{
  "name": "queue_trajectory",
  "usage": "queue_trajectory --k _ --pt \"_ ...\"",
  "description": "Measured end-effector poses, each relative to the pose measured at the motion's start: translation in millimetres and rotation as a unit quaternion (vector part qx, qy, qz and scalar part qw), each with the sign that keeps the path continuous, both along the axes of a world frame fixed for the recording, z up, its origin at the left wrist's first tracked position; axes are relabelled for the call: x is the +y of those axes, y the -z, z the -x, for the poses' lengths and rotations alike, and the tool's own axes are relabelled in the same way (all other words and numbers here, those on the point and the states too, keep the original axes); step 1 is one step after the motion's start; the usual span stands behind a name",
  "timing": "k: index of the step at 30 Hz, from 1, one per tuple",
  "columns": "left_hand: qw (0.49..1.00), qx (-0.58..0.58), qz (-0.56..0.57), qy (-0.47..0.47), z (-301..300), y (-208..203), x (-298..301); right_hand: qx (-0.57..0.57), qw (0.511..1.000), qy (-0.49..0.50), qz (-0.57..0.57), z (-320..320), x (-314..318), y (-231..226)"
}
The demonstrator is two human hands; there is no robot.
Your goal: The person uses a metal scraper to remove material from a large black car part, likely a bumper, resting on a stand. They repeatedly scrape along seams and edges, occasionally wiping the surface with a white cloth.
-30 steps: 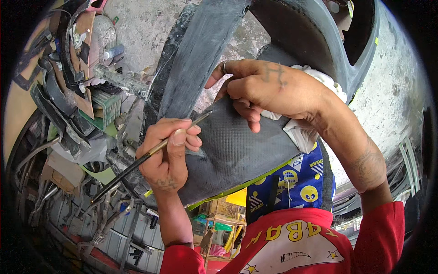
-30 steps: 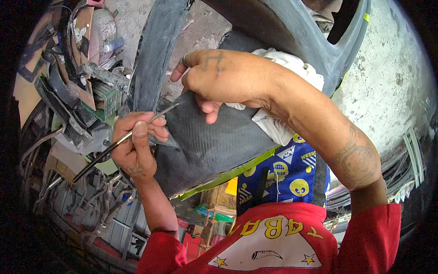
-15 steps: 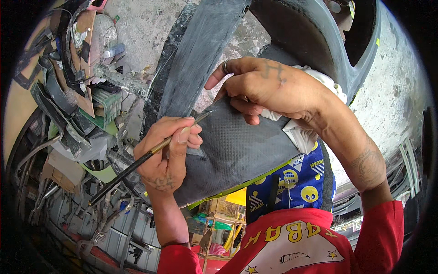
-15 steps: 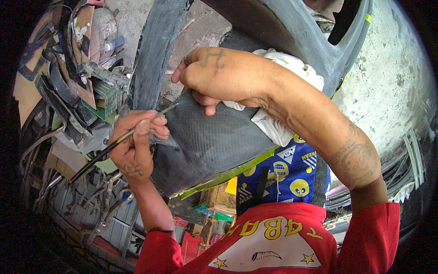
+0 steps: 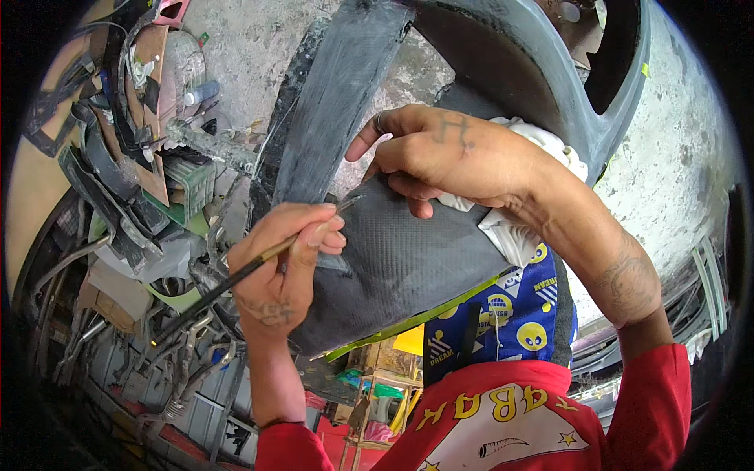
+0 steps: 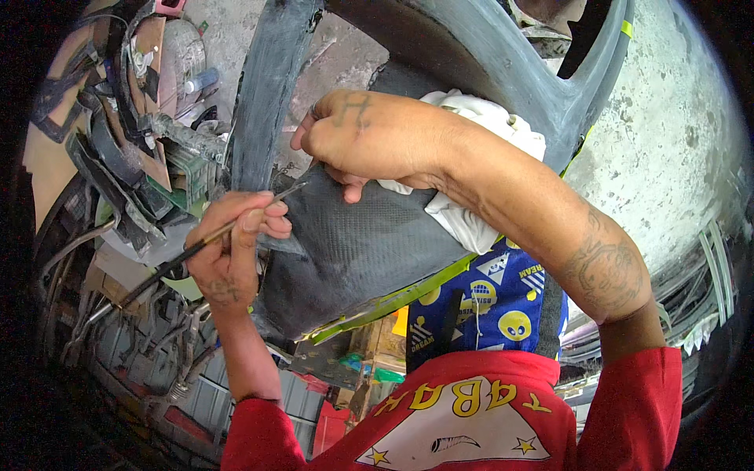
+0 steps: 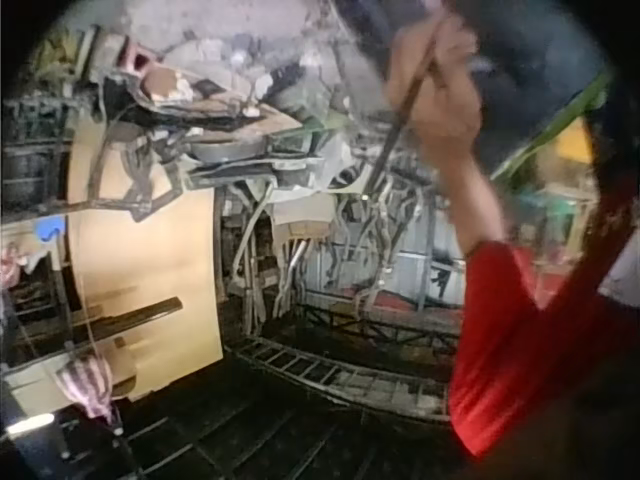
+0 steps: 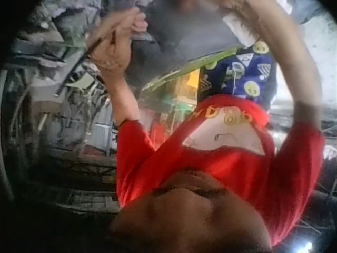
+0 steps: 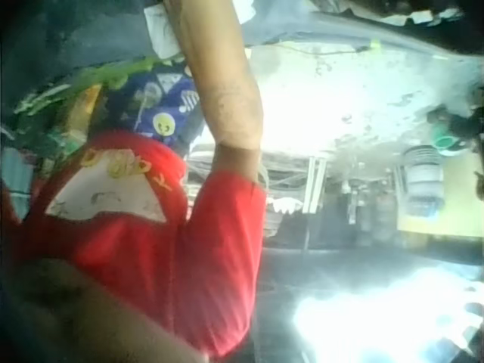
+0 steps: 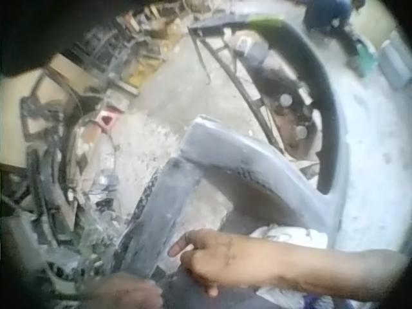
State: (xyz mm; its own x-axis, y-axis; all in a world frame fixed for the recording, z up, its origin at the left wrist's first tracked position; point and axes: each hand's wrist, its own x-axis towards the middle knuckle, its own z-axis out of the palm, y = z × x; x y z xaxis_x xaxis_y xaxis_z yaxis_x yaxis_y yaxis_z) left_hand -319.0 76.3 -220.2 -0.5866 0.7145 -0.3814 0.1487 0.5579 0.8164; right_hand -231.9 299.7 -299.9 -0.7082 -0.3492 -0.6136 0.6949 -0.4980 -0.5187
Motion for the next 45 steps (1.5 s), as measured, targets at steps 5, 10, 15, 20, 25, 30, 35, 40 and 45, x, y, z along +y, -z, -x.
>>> queue_trajectory --k 5,10,15,20,25,30,35,40,45 --pt "0.993 0.01 -0.019 -0.12 -40.4 5.7 -15.2 0.047 0.996 -0.049 -0.055 -1.5 0.8 0.9" --pt "0.964 -0.024 -0.036 -0.262 -72.2 11.6 -13.2 0.107 0.985 -0.093 -0.096 -4.4 -1.5 5.5" --pt "0.956 -0.027 -0.05 -0.287 -73.3 13.1 -13.0 0.098 0.988 -0.069 -0.098 -5.6 -2.4 8.8" --pt "0.962 0.001 -0.039 -0.272 -72.0 14.8 -12.5 0.099 0.986 -0.07 -0.11 -5.7 -2.2 7.5" --pt "0.963 0.0 -0.045 -0.266 -71.4 17.6 -12.7 0.095 0.988 -0.065 -0.106 -6.5 0.0 6.6" --pt "0.963 -0.01 -0.039 -0.266 -70.1 16.2 -12.6 0.077 0.988 -0.071 -0.11 -6.1 -0.3 4.6" --pt "0.964 -0.008 -0.021 -0.265 -67.7 11.0 -6.0 0.078 0.99 -0.064 -0.102 -6.9 -1.8 5.3" --pt "0.964 -0.034 -0.033 -0.262 -61.8 12.3 -9.4 0.076 0.99 -0.065 -0.098 -6.5 -3.0 9.0" --pt "0.958 -0.035 -0.051 -0.278 -64.9 15.4 -11.4 0.067 0.991 -0.058 -0.096 -6.3 -1.5 1.7"
